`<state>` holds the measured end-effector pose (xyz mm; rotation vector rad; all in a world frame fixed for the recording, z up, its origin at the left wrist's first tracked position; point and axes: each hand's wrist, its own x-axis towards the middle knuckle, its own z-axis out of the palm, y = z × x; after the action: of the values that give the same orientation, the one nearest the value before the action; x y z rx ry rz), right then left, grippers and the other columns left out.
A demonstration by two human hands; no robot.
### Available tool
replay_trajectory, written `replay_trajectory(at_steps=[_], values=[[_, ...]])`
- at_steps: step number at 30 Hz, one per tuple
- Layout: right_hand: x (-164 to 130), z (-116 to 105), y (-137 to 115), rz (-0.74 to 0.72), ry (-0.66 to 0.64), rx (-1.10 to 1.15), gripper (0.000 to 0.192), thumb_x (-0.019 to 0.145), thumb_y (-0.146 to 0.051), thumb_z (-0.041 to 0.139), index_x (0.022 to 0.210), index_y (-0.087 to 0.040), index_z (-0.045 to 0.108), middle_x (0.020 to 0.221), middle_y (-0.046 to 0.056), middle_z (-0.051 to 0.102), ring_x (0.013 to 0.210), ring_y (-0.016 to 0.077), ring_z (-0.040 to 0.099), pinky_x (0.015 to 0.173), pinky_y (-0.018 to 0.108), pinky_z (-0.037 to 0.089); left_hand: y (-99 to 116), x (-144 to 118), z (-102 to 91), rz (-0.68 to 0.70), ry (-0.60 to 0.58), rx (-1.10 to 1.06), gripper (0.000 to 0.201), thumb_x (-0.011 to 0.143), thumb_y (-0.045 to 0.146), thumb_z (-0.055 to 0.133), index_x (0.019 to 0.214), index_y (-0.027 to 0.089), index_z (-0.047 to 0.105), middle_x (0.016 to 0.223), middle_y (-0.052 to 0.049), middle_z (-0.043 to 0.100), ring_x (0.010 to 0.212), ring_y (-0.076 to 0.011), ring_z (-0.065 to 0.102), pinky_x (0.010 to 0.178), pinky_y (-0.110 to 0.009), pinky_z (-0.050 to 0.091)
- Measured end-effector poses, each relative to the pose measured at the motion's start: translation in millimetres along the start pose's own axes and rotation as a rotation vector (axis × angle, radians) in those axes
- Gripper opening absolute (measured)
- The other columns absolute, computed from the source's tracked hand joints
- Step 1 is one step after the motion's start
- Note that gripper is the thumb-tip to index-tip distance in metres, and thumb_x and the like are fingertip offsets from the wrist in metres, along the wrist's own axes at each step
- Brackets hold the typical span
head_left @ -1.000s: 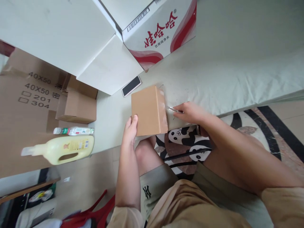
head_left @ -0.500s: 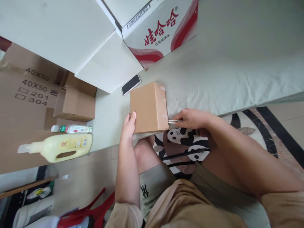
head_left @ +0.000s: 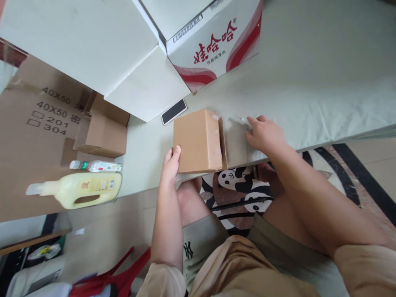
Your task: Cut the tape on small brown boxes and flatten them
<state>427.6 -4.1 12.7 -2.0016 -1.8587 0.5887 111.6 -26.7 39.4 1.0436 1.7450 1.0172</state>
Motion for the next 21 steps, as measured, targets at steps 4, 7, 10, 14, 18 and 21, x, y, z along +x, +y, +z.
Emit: replay_trajectory(at_steps=[4,7,10,14,18,21], values=[[-1.3,3.4,-5.6,-0.27,-0.111,0.147,0.036,0.089,-0.031,0.055,0.116,-0.016,0.073,0.118,0.019,0.07,0.109,0.0368,0.064,0.097,0.055,0.051,7.4,-3.2,1.0,-0.026,0.034,-0.007,0.043,0.085,0.055,0.07,0.107,0.018,0.071,0.115,-0.009,0.075,0.11,-0.0242,0.069,0.092,-0.032,0.054],[-9.0,8.4,-14.4,-0.591,-0.413,0.301,0.032,0.09,-0.038,0.058,0.109,-0.02,0.075,0.117,0.013,0.072,0.112,0.0314,0.066,0.104,0.051,0.051,12.3,-7.4,-4.2,-0.174,-0.013,-0.107,0.04,0.088,0.052,0.066,0.11,0.019,0.072,0.12,-0.009,0.074,0.112,-0.0241,0.069,0.092,-0.032,0.055],[-15.0,17.6,-23.0,-0.691,-0.415,0.358,0.049,0.084,-0.044,0.067,0.124,-0.016,0.069,0.135,0.018,0.063,0.127,0.0345,0.059,0.112,0.054,0.047,6.7,-14.8,-15.2,-0.285,0.014,-0.254,0.037,0.083,0.05,0.068,0.101,0.018,0.074,0.112,-0.009,0.076,0.107,-0.0244,0.07,0.086,-0.033,0.056],[-14.0,21.0,-29.2,-0.662,-0.297,0.473,0.076,0.081,-0.047,0.071,0.149,-0.019,0.049,0.152,0.019,0.049,0.141,0.0364,0.048,0.117,0.058,0.04,-11.4,-27.7,-27.8,-0.15,0.095,-0.365,0.042,0.06,0.047,0.083,0.09,0.02,0.073,0.105,-0.007,0.075,0.107,-0.026,0.067,0.084,-0.032,0.055],[-12.5,16.3,-29.9,-0.654,-0.39,0.613,0.086,0.085,-0.058,0.068,0.156,-0.022,0.037,0.158,0.018,0.045,0.142,0.0362,0.048,0.116,0.058,0.042,-18.1,-41.6,-31.5,0.134,0.403,-0.362,0.04,0.056,0.037,0.085,0.091,0.023,0.073,0.124,-0.004,0.07,0.12,-0.0255,0.062,0.092,-0.032,0.053],[-13.7,16.6,-28.9,-0.535,-0.475,0.631,0.09,0.085,-0.066,0.064,0.157,-0.021,0.035,0.158,0.02,0.045,0.14,0.0382,0.051,0.113,0.058,0.045,-19.0,-52.6,-32.6,0.107,0.211,-0.487,0.046,0.058,0.041,0.083,0.1,0.025,0.075,0.12,-0.006,0.072,0.115,-0.0275,0.065,0.091,-0.037,0.055]])
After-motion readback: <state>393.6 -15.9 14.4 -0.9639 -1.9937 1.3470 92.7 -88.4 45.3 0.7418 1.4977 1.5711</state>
